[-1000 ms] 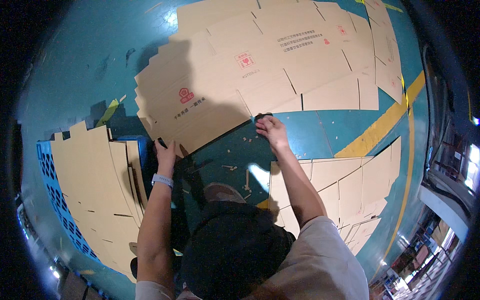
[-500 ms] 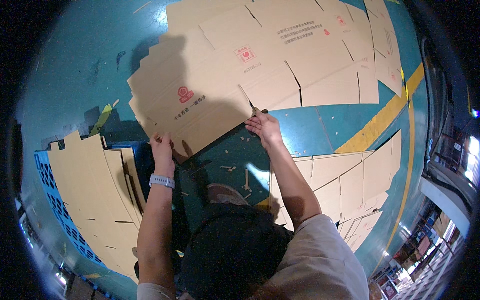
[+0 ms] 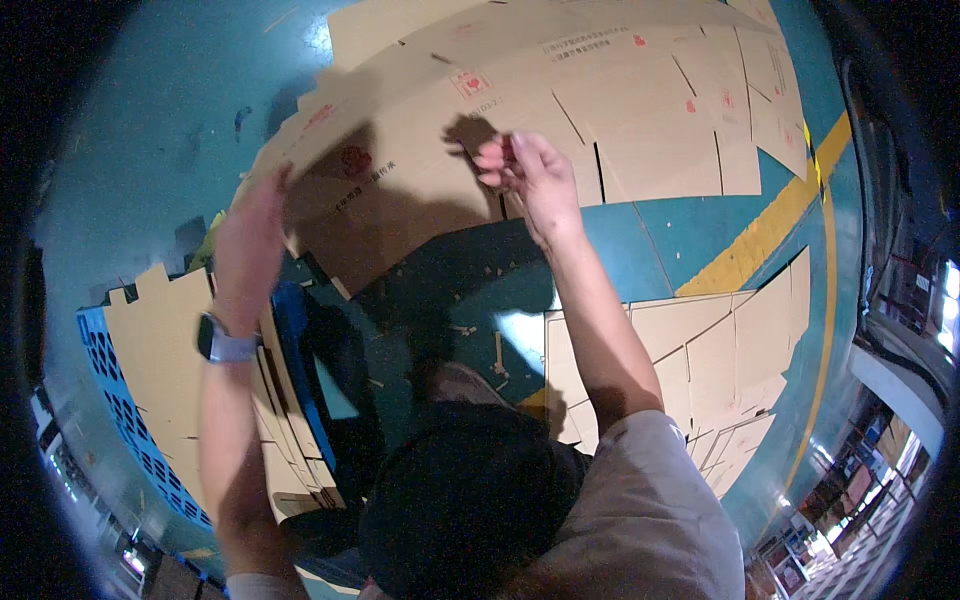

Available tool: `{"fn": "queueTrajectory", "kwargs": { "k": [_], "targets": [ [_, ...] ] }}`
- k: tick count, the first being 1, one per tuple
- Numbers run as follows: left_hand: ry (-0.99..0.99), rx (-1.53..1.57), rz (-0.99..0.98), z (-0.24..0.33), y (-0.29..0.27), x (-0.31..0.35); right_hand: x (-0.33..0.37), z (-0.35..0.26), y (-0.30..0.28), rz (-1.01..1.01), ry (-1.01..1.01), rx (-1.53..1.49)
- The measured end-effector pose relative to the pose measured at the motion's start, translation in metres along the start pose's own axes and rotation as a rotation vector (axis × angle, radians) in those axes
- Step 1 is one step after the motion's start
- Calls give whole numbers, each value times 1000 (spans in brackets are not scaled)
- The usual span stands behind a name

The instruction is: The person sits on the floor and uses a utility knife to cut along pre-scored lines on flat cardboard sheets. They separate the cut pieces and stack them on a blue plastic crate, repeating the process with multiple sheets.

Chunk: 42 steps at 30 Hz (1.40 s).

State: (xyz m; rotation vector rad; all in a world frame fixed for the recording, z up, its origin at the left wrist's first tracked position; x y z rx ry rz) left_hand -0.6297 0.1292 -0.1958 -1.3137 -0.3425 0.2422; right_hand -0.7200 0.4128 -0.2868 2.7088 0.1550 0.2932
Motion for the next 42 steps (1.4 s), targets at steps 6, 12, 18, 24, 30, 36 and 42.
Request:
{"fn": "queueTrajectory", "kwargs": {
  "k": [6,12,18,24,30,36,42],
  "targets": [
    [144,58,76,-39,-60,-91,31,73,-57,379,223,-39],
    [202,221,-129,-52,-76,-120,24,88,-61,384,214,-120],
    [170,204,-98,-50,-77,-117,12,92,-68,402,256,-40],
    [161,250,-81,-58,-71,-120,8,97,-67,410,267,-20],
    [174,202,-8,-53,-67,-119,-11,76,-51,309,183,-166],
    [95,182,-158,-49,-67,-115,-81,-41,59,33,-157,55],
    [140,129,-82,-21,-70,-100,-154,-70,112,-487,-216,-147]
  ]
}}
Point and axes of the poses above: each hand's wrist, its own x-axis away from the middle knuckle, its own y-axis out of the palm, z = x × y, the point moved 1 cm from there along -x, towards the middle knuckle, and after that the axes turned 15 degrees about -y, right-handed, at the moved point
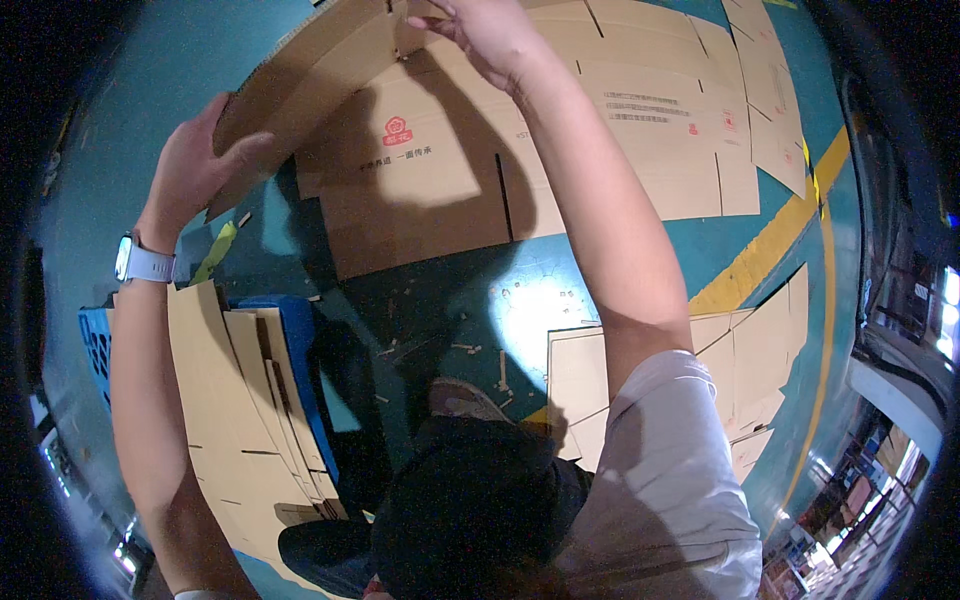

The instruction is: The person sits on the floor and uses a utility knife to cut along pre-scored lines on flat cardboard sheets. They separate the cut pieces and stack them on a blue plastic crate, repeating the process with multiple sheets.

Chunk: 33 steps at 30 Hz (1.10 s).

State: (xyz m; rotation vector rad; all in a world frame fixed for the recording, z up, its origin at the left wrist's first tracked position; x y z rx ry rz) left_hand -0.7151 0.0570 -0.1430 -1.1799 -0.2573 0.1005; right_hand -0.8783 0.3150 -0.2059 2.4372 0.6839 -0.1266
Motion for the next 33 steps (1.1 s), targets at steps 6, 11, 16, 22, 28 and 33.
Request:
{"fn": "queueTrajectory", "kwargs": {
  "k": [6,11,16,22,28,33],
  "targets": [
    [-4,-183,76,-28,1,-32,155,27,-45,350,287,209],
    [57,-190,21,-34,-11,-50,311,51,-86,964,406,233],
    [-161,-67,-65,-33,-16,-51,302,57,-100,1075,377,17],
    [-39,-131,-22,-16,-12,-47,294,75,-141,989,318,77],
    [-86,-196,-10,-8,-15,-37,187,5,-85,846,-45,259],
    [-54,-186,41,-1,-17,-28,77,-41,-60,533,-6,347]
  ]
}}
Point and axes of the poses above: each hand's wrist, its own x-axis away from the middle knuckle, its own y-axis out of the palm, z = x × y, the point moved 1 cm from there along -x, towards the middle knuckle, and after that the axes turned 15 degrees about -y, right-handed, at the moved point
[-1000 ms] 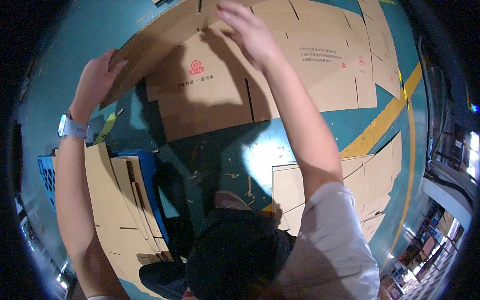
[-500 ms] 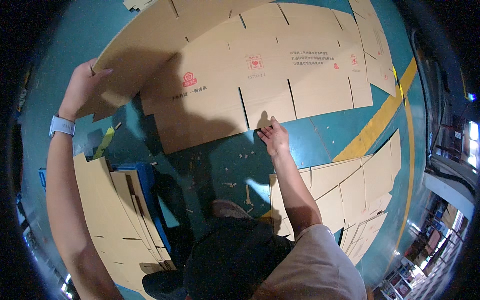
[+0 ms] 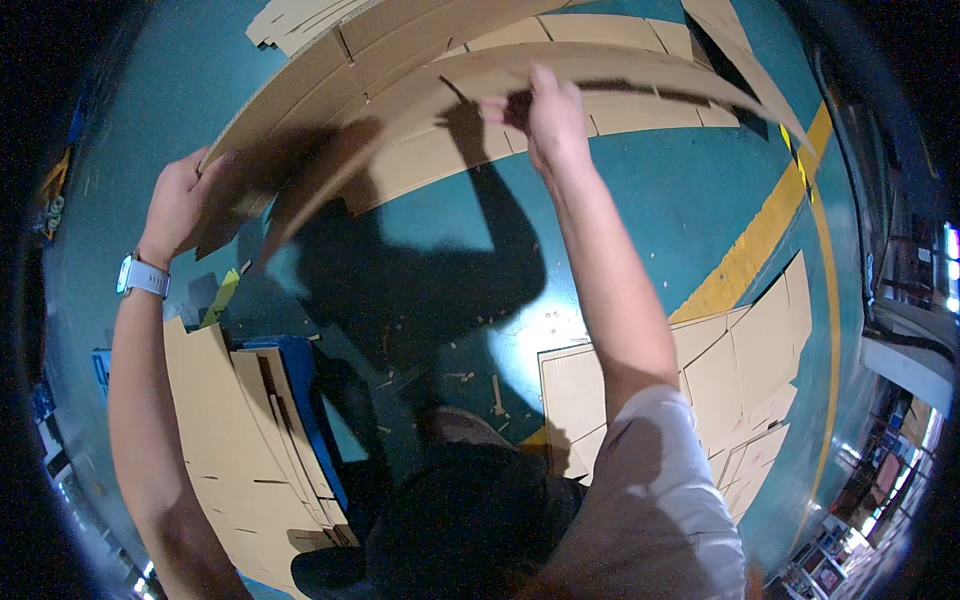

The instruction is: The person sits on the floor and uses a utility knife to cut along pre-scored lines on flat cardboard sheets. They separate the cut pieces and stack them on a blue plastic crate, repeating the process with multiple sheets.

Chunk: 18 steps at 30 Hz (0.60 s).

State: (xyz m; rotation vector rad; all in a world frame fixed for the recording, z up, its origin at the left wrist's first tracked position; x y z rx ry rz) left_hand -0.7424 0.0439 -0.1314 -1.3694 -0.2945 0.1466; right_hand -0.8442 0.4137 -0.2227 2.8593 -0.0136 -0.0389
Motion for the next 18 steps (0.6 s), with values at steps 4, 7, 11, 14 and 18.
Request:
{"fn": "queueTrajectory", "kwargs": {
  "k": [4,7,11,14,18],
  "targets": [
    [258,-54,88,26,-6,10,-54,-9,22,-157,-22,-19],
    [204,-84,48,46,2,19,-73,-5,29,-121,-18,16],
    [229,-83,111,55,34,29,-56,-7,32,-47,29,-8],
    [245,-171,168,64,48,34,-54,-5,33,-36,49,-3],
    [247,-223,155,61,48,30,-33,-6,29,-81,28,38]
  ]
}}
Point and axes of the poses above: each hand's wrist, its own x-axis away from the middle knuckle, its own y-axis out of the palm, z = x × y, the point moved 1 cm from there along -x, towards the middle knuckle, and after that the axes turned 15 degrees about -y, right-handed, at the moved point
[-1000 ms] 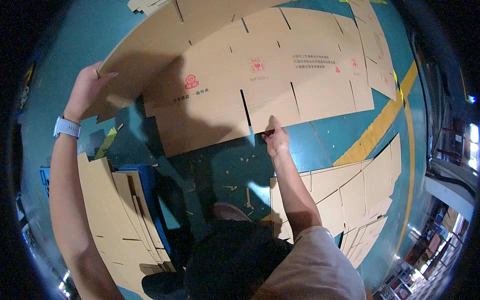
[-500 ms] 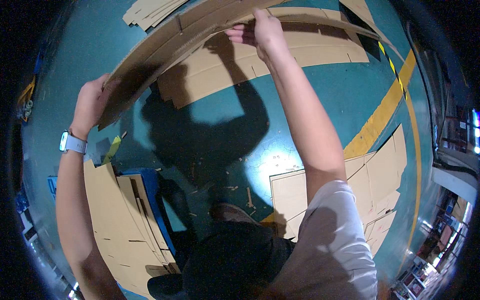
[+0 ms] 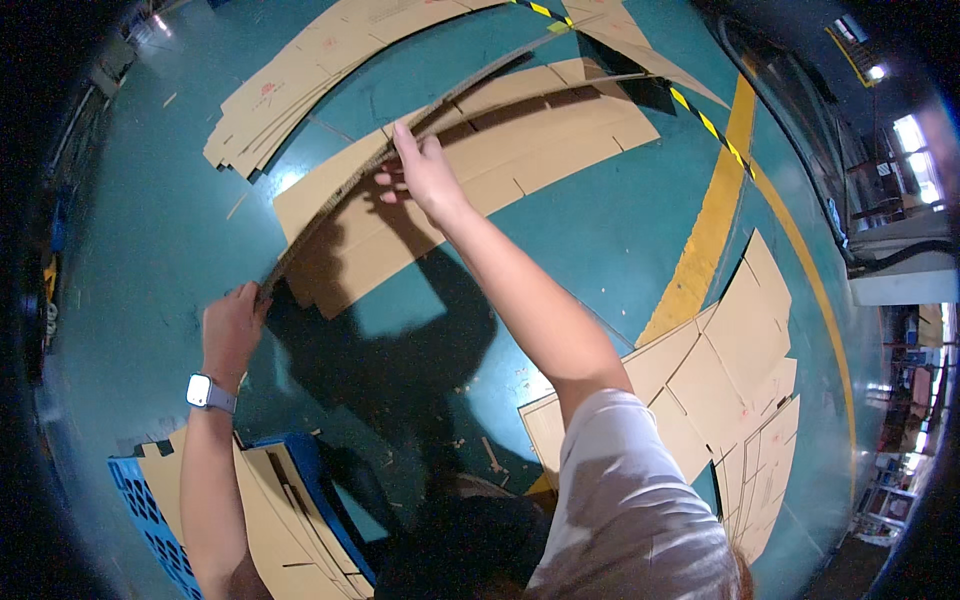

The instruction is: The person sits on the floor and uses a utility knife to cut along pre-scored lines on flat cardboard sheets. They separate the cut pieces and stack them on a blue plastic crate, repeating the process with multiple sheets.

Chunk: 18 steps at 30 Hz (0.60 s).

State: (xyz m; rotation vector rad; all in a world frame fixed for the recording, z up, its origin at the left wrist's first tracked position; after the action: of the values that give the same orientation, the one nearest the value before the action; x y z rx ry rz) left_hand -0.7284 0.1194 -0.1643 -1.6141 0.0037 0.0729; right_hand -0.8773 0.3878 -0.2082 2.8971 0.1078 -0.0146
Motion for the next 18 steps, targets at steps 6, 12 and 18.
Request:
{"fn": "queueTrajectory", "kwargs": {
  "k": [6,12,18],
  "targets": [
    [129,44,-114,26,-38,24,78,2,-64,114,-62,-358],
    [349,44,-361,87,-94,40,126,57,-113,373,239,-466],
    [514,94,-525,136,-180,86,176,174,-112,335,57,-1175]
  ]
}}
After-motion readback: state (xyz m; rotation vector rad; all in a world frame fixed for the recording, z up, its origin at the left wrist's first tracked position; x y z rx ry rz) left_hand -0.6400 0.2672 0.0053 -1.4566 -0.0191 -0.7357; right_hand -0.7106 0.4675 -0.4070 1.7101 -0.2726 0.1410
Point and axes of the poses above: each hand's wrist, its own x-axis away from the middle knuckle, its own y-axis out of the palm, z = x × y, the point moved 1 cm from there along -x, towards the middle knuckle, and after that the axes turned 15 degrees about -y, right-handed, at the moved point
